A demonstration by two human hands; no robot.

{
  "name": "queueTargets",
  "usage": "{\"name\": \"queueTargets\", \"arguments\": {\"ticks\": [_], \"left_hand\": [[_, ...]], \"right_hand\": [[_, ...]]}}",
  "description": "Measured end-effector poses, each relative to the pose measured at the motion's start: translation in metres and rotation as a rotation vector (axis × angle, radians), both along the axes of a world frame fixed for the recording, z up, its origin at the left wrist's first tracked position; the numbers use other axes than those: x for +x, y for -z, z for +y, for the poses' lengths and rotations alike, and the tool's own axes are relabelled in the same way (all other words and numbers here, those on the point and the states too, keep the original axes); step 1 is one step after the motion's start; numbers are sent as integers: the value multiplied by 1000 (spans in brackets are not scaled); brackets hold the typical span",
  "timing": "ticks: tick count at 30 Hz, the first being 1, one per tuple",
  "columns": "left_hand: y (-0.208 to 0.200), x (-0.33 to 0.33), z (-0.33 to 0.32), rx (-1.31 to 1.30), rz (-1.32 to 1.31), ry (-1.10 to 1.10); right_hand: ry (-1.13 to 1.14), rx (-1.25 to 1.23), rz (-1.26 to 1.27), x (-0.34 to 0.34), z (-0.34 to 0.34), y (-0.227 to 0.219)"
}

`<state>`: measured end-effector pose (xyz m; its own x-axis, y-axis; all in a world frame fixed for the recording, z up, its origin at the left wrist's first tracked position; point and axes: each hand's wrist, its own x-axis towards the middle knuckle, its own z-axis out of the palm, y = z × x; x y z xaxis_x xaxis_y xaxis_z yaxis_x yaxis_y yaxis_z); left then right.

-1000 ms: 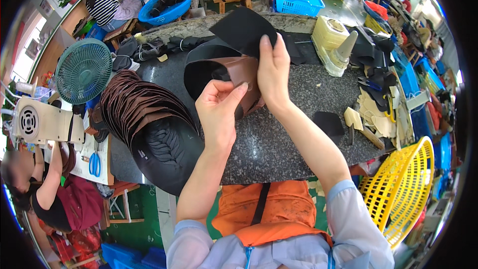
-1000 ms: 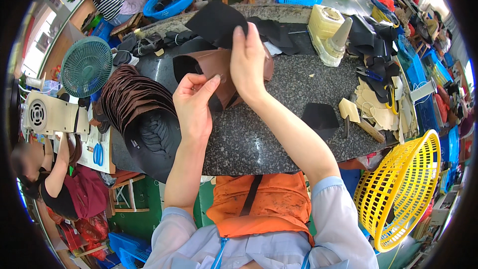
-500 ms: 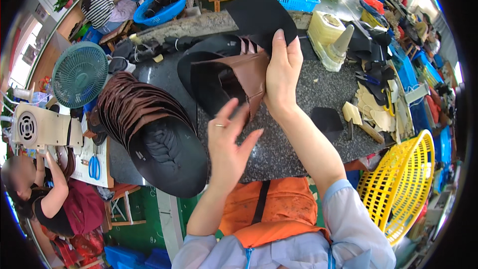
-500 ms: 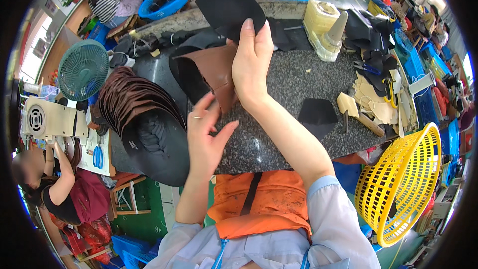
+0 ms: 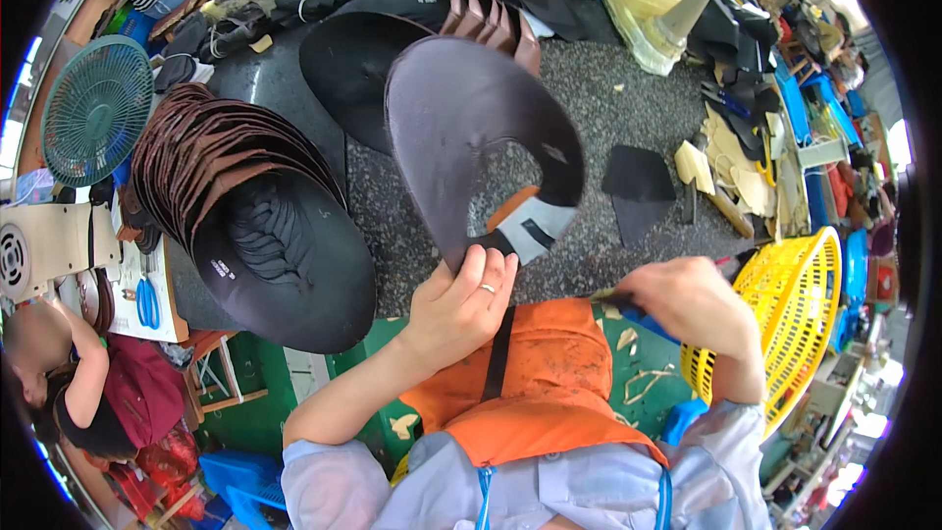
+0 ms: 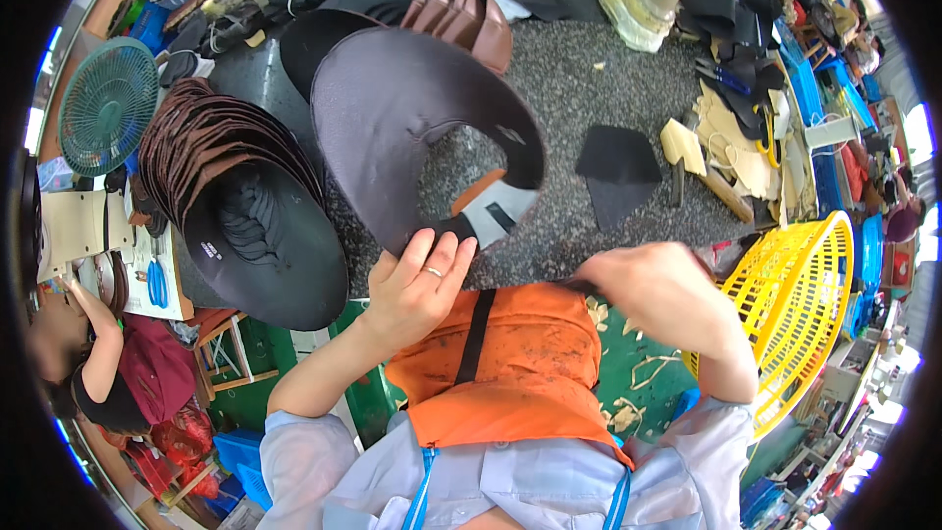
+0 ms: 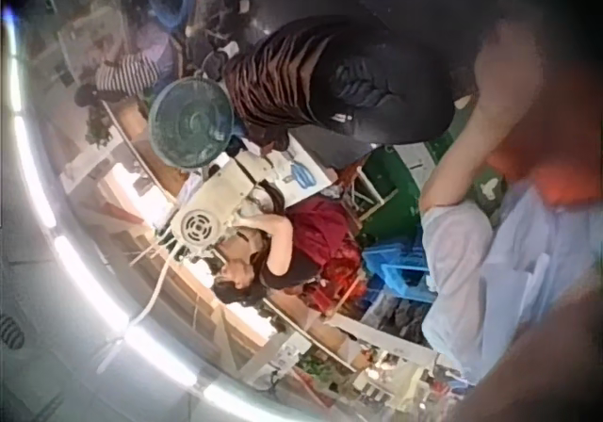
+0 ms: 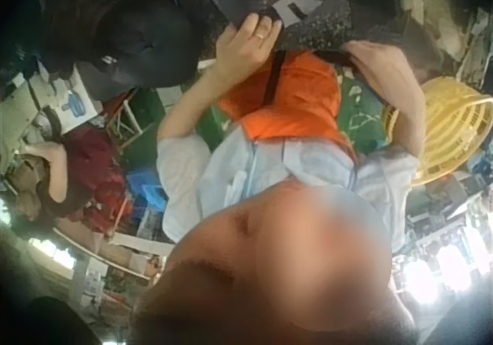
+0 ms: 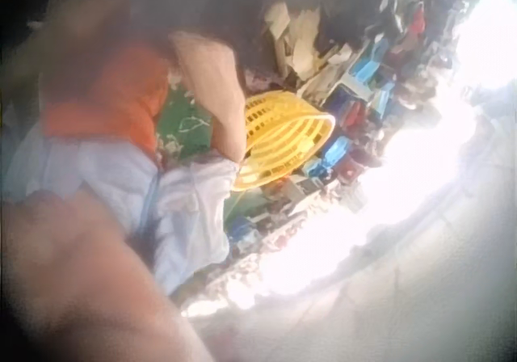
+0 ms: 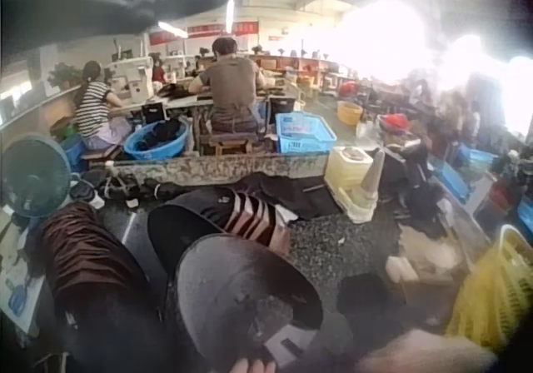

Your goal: The person attaches inner lining patches to curved shoe upper pieces by hand, pressing them into place on the workbench.

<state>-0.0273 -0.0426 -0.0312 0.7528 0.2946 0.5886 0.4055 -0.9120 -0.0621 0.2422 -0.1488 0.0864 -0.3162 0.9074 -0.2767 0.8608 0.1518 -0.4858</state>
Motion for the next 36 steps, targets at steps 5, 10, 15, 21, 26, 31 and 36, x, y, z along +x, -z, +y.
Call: {"name": "queueTargets", "arguments": {"ticks": [5,10,15,21,26,31,36], "left_hand": [[7,0,-16,0,102,13],[13,-4,-30,-76,58,-30],[21,-6,-31,-100,42,-32],[24,-2,-31,-97,43,-54],[25,18,-30,-34,68,-152],[12,30,-19,-86,203,-51],[8,45,-14,-213,154,-20]], "right_hand": [[78,63,310,-43,71,22],[375,122,176,-34,83,69],[355,142,146,-35,78,87],[292,222,65,-37,76,86],[243,172,-47,-40,73,81],[275,142,-158,-30,76,74],[251,67,-186,-29,80,70]]}}
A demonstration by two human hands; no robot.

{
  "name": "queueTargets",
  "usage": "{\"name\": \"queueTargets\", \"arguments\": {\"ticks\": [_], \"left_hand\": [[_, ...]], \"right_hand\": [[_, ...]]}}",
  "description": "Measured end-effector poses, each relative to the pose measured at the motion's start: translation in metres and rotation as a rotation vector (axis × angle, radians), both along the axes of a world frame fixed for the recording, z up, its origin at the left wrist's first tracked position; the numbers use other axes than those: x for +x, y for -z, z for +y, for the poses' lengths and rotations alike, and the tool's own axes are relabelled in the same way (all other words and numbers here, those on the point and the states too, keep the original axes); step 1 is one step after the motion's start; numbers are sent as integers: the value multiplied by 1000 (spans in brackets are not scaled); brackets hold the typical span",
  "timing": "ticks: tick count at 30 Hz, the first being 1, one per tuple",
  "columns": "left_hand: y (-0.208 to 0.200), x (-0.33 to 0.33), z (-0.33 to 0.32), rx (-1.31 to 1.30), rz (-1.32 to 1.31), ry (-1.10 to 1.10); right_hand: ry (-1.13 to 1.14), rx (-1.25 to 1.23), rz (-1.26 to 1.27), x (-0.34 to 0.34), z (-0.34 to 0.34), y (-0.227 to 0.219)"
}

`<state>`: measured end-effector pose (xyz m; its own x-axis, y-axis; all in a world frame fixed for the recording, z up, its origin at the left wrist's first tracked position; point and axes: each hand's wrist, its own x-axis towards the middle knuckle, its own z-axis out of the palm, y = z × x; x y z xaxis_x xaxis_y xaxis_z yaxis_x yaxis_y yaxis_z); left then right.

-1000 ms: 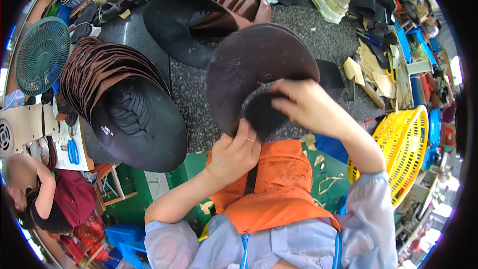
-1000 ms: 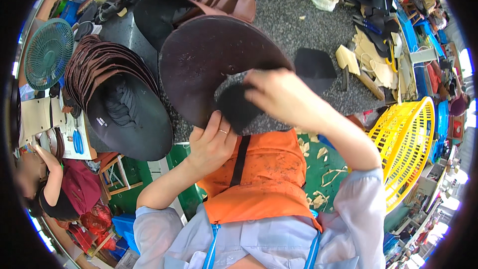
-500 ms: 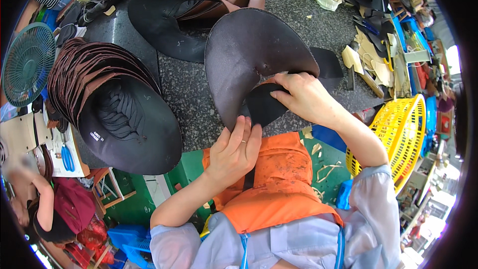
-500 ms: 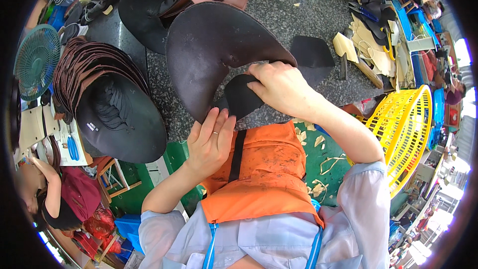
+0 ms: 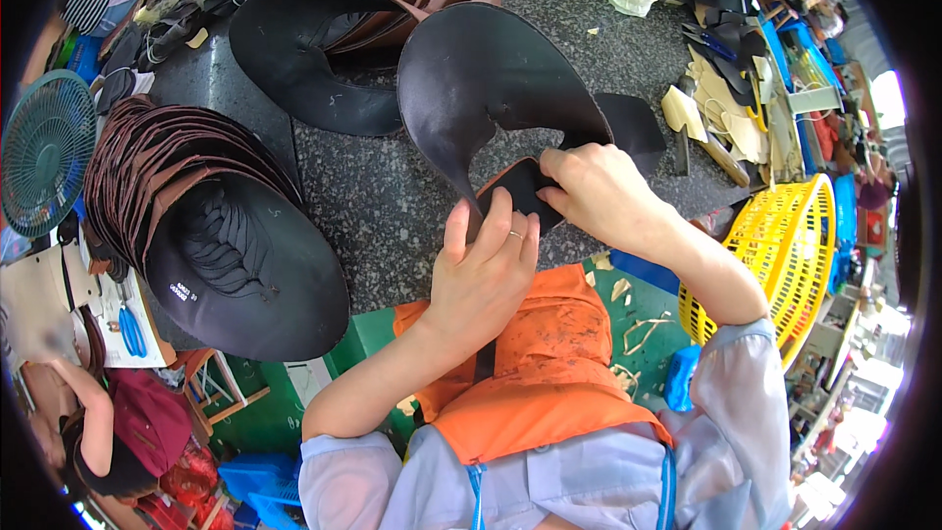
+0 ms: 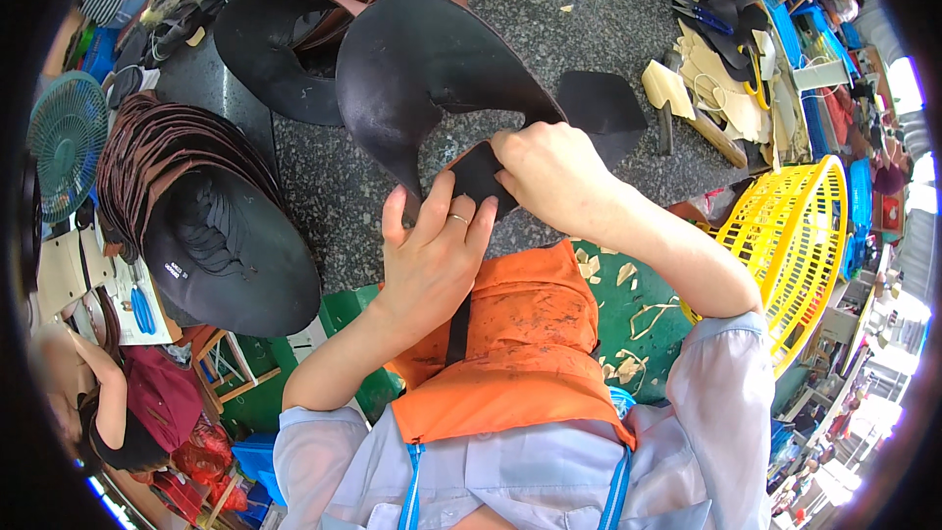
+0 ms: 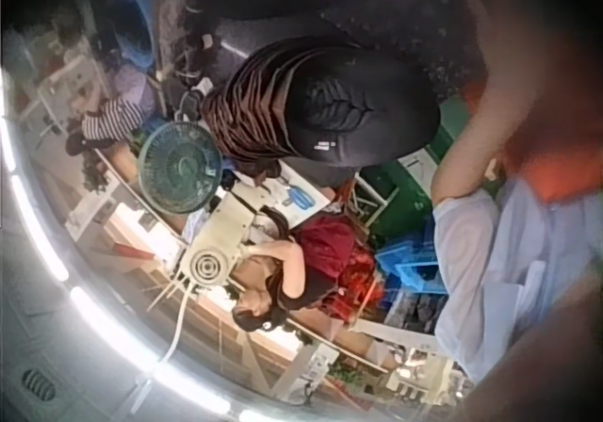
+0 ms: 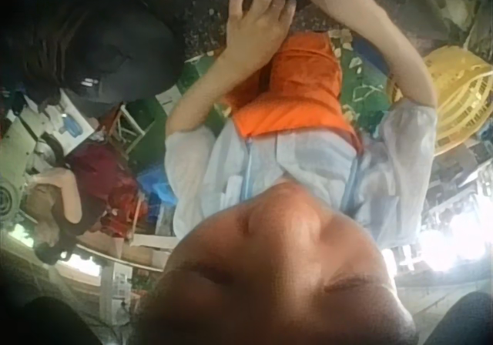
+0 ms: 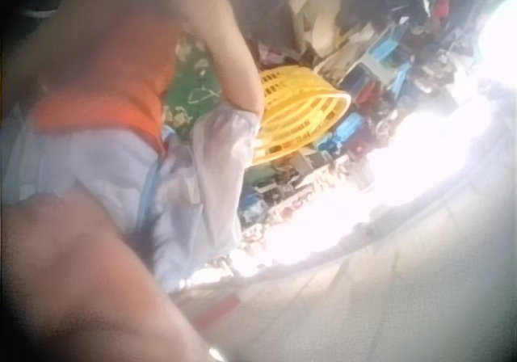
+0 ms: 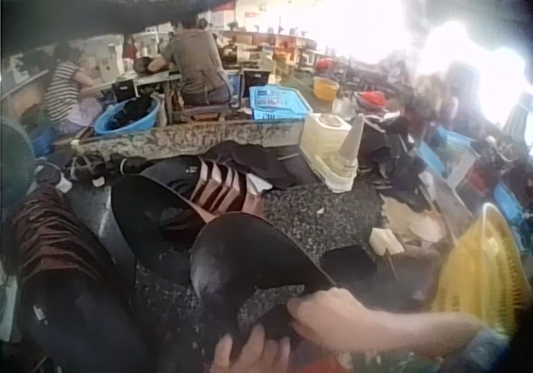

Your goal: The person attaches inner lining patches to curved shoe upper pieces by hand, pressing them into place on the workbench.

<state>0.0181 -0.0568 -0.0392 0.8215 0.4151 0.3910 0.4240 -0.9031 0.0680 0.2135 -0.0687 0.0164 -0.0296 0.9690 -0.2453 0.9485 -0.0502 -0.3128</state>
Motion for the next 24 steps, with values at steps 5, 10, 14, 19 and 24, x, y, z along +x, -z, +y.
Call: {"name": "queueTargets", "arguments": {"ticks": [5,10,14,19,24], "left_hand": [[-10,7,5,-33,53,22],[-7,7,8,-23,11,12],[-14,6,9,23,76,9],[-14,2,11,142,124,19],[-13,3,13,159,141,30]], "right_hand": [[-57,-84,-179,16,0,-13],[-279,159,-204,6,-13,-42],[-500,297,50,26,-24,-10],[-577,148,81,34,-14,-18],[-645,271,27,42,-14,-7]]}}
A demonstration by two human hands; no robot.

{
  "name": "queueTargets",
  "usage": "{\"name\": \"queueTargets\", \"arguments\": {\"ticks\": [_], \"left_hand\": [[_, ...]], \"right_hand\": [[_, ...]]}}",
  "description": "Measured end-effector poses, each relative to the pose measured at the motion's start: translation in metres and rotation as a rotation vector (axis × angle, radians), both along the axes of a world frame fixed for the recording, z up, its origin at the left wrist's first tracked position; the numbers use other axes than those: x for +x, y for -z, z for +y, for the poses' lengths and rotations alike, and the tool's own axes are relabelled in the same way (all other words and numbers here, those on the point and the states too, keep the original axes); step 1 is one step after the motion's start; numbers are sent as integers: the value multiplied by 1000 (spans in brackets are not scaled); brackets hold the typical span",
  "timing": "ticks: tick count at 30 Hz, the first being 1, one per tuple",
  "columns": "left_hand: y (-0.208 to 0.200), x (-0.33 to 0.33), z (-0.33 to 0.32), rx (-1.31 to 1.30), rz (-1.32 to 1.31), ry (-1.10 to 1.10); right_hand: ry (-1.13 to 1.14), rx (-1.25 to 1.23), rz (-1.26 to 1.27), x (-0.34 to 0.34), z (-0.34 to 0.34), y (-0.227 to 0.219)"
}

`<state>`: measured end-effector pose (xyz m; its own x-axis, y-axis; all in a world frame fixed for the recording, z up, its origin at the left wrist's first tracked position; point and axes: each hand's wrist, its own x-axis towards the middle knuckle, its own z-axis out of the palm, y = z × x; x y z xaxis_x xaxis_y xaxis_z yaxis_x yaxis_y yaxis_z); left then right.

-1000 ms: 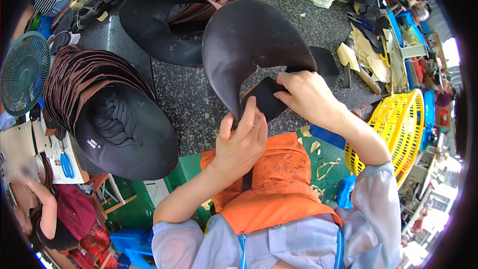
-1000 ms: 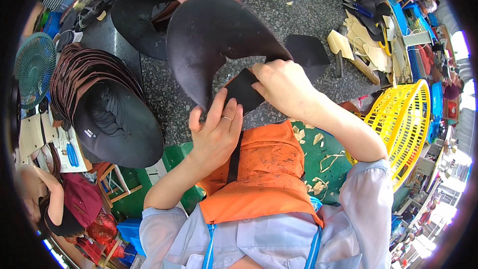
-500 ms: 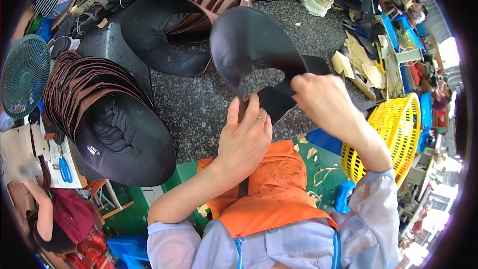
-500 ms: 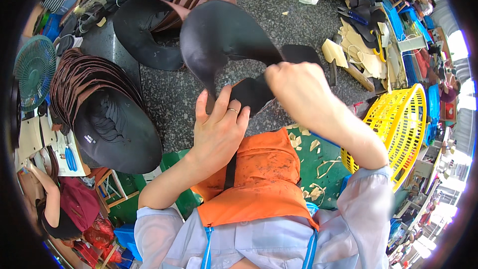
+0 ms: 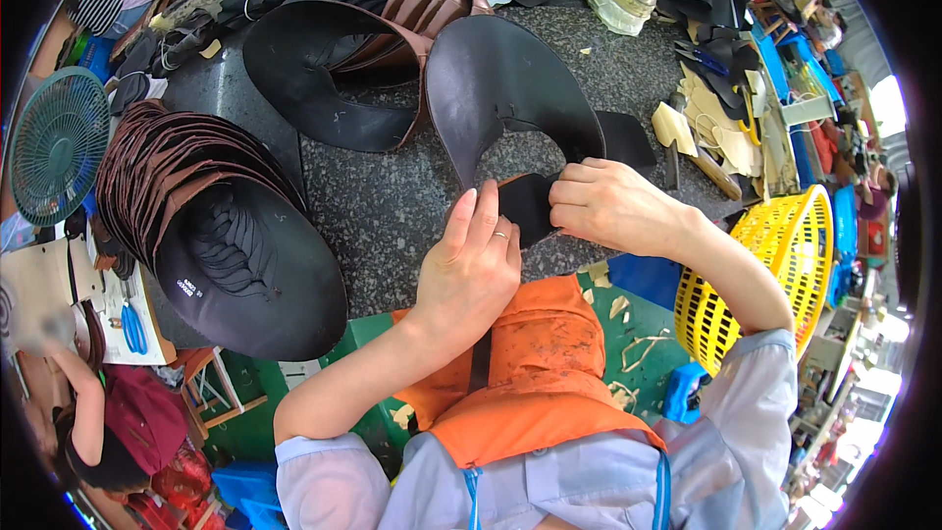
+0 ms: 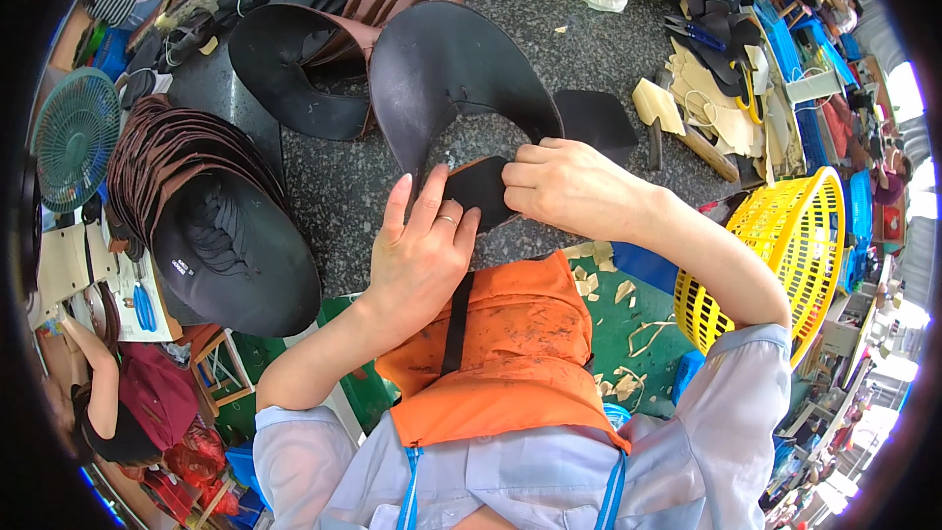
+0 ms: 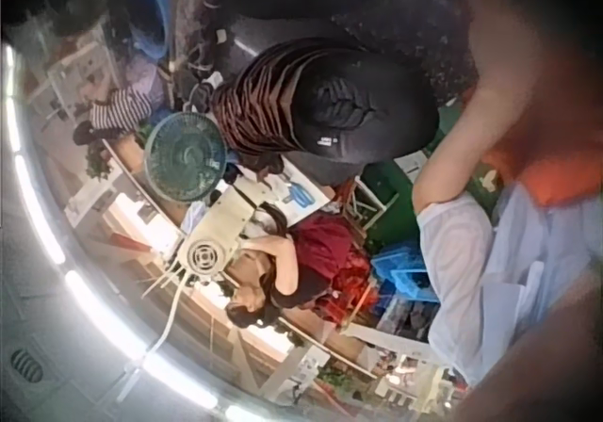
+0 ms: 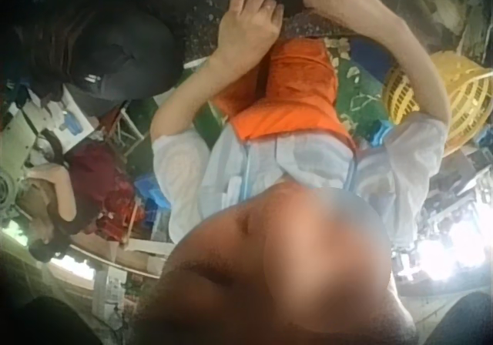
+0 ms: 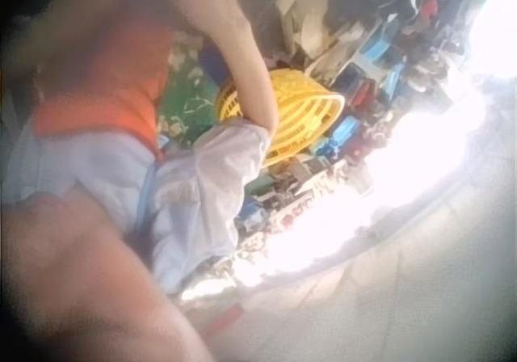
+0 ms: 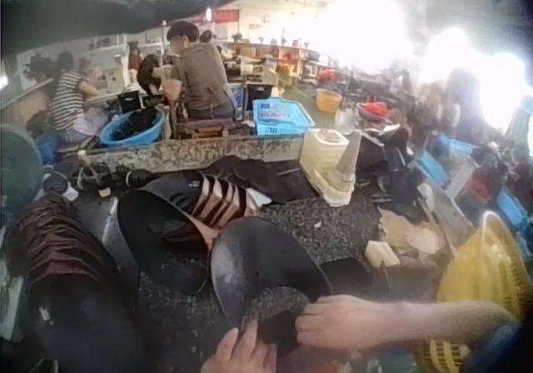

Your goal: The person attaches inner lining patches to curved shoe upper pieces by hand, pressing them into place on the workbench.

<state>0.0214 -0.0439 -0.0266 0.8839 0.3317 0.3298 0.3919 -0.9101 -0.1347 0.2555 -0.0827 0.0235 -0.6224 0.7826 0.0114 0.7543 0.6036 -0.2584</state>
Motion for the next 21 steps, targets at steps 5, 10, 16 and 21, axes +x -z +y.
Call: {"name": "queueTargets", "arguments": {"ticks": [5,10,16,21], "left_hand": [[-8,-16,9,-116,-151,53],[-101,-91,-12,-528,-611,131],[-110,-128,-38,-557,-1144,-600],[-52,-155,25,-490,-1411,-726]], "right_hand": [[-84,392,256,5,-2,-15],[796,335,133,64,-9,2],[967,-162,-205,80,6,-3],[912,17,-177,67,6,0]]}}
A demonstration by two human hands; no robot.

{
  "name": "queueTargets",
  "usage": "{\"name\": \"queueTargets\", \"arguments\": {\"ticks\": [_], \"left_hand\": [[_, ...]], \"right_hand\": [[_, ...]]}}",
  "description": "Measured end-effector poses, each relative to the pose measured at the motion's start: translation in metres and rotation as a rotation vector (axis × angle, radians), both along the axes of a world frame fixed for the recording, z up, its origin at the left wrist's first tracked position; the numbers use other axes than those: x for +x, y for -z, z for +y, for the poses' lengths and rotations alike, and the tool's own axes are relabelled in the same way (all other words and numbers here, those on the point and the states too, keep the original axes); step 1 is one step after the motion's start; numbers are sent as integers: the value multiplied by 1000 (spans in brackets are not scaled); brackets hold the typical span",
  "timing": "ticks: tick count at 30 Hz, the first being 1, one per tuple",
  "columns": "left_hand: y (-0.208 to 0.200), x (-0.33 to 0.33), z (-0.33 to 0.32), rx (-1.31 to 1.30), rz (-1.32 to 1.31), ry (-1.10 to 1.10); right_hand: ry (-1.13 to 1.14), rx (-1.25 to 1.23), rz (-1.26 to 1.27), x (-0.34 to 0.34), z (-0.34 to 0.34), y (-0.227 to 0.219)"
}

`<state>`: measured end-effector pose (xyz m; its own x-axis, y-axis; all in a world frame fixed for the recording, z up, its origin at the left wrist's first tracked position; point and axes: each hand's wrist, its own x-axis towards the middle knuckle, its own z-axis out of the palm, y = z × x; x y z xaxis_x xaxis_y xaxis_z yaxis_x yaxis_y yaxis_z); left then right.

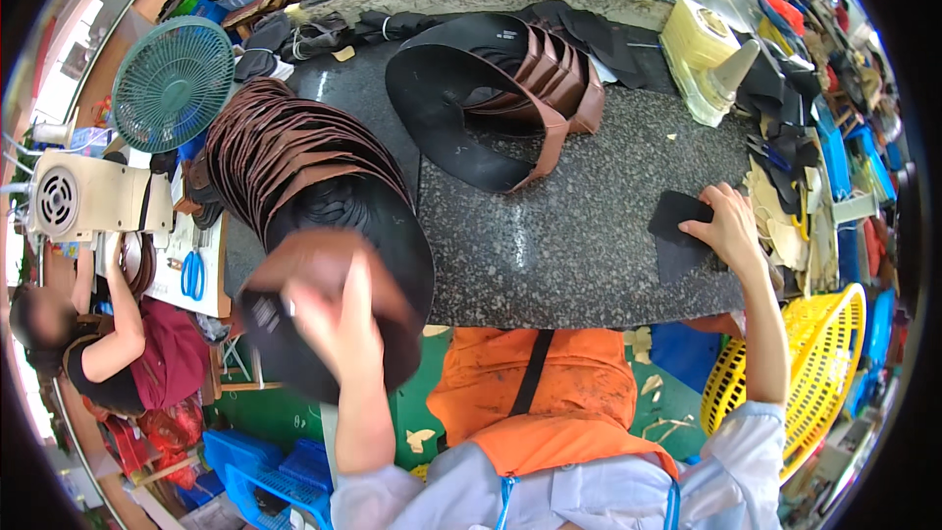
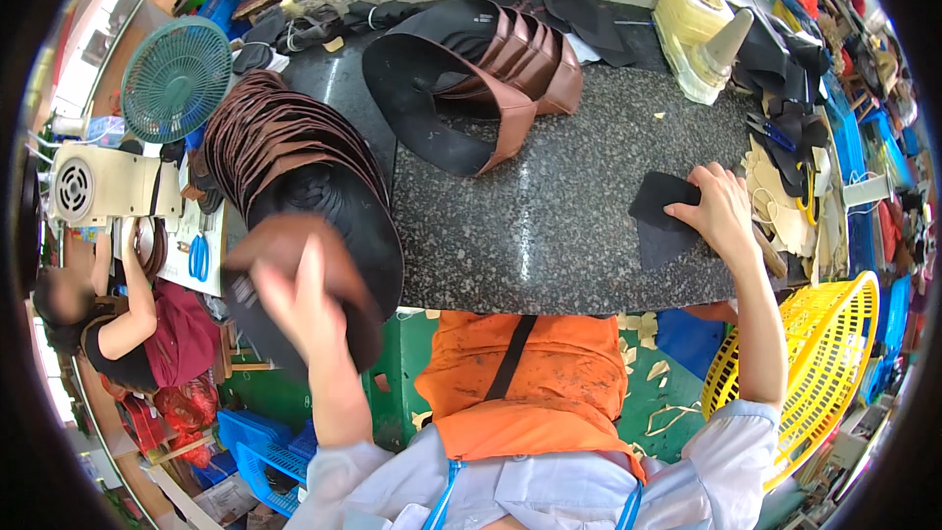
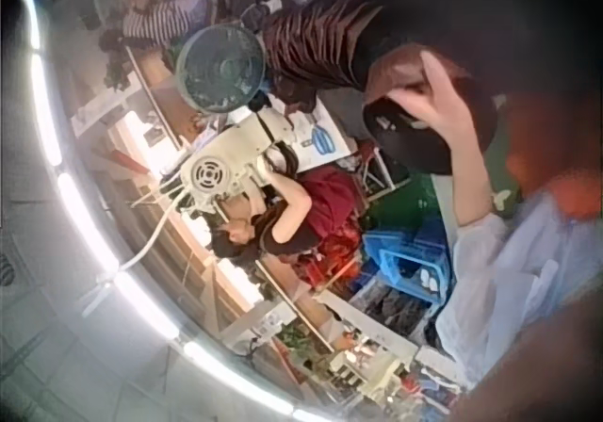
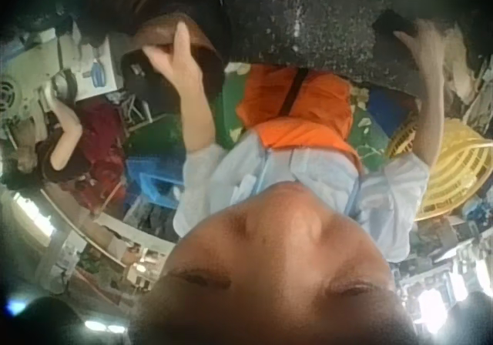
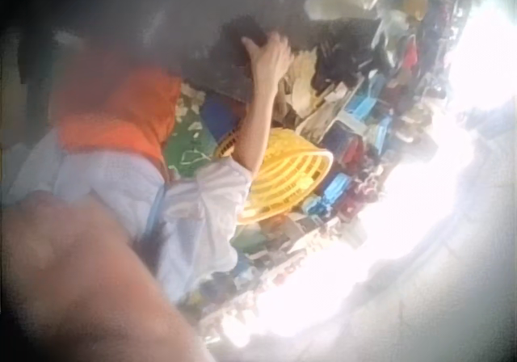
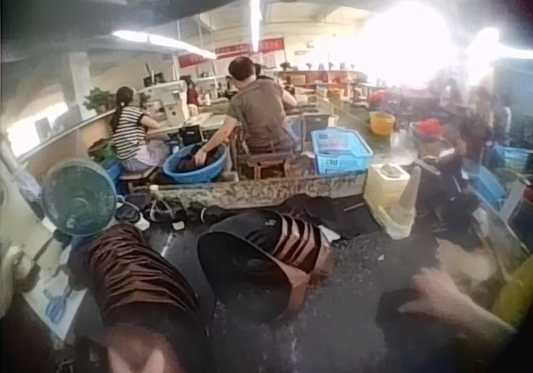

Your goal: The person attaches inner lining patches to curved shoe upper pieces by hand, pressing them into place on the workbench.

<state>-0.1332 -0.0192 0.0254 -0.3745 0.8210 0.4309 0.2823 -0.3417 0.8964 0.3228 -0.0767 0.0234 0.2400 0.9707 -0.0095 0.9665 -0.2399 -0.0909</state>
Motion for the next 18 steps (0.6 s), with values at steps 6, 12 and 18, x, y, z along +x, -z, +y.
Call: {"name": "queueTargets", "arguments": {"ticks": [6,12,18], "left_hand": [[39,29,149,192,-112,63],[13,20,117,-344,575,157],[-37,32,78,-448,740,321]], "right_hand": [[58,352,500,14,-14,25],[392,266,934,23,-11,22],[543,341,1560,23,-19,43]]}}
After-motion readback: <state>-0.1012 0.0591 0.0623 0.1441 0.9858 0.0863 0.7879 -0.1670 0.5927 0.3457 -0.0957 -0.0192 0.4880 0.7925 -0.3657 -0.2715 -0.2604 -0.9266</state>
